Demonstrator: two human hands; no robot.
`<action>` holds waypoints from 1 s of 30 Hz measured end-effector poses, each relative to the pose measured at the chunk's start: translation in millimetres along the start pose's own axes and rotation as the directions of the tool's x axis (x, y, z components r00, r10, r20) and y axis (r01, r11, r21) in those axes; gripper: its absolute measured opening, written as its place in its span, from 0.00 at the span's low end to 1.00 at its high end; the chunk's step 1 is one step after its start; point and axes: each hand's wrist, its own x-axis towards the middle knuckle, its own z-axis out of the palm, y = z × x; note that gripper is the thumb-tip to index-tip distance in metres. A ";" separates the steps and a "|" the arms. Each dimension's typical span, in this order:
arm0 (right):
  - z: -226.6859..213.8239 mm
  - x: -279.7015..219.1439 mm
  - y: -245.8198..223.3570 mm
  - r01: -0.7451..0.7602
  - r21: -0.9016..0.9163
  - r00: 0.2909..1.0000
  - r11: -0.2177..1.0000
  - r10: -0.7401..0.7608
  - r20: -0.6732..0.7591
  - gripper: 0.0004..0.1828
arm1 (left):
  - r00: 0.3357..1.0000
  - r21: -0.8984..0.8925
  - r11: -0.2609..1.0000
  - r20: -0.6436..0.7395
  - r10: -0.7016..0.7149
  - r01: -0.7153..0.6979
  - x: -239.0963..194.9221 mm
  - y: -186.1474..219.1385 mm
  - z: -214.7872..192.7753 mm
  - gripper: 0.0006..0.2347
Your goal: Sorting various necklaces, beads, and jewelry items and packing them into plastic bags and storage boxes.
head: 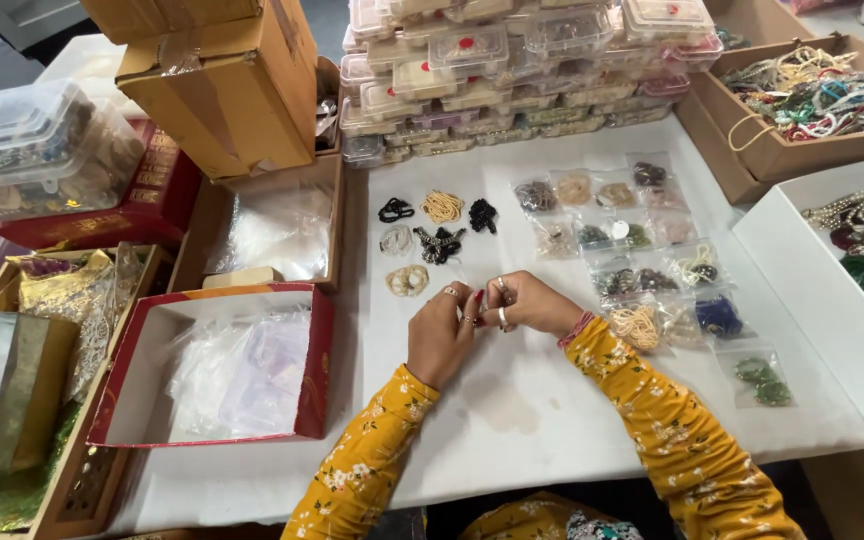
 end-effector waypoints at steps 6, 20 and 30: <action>2.9 -1.6 -20.9 -0.113 0.123 0.991 0.986 0.120 -0.053 0.09 | 0.999 0.128 0.991 -0.014 0.046 -0.044 -0.3 -9.5 0.6 0.07; 12.4 -2.0 -5.2 0.345 -0.597 0.857 0.724 -0.502 -0.114 0.07 | 0.997 0.182 0.983 0.073 -0.009 -0.004 -3.8 -10.8 3.3 0.08; -14.2 -11.5 -28.0 -0.067 -0.071 0.979 0.995 0.079 0.186 0.14 | 0.954 0.291 0.910 0.151 0.261 -0.295 -5.1 6.7 3.6 0.43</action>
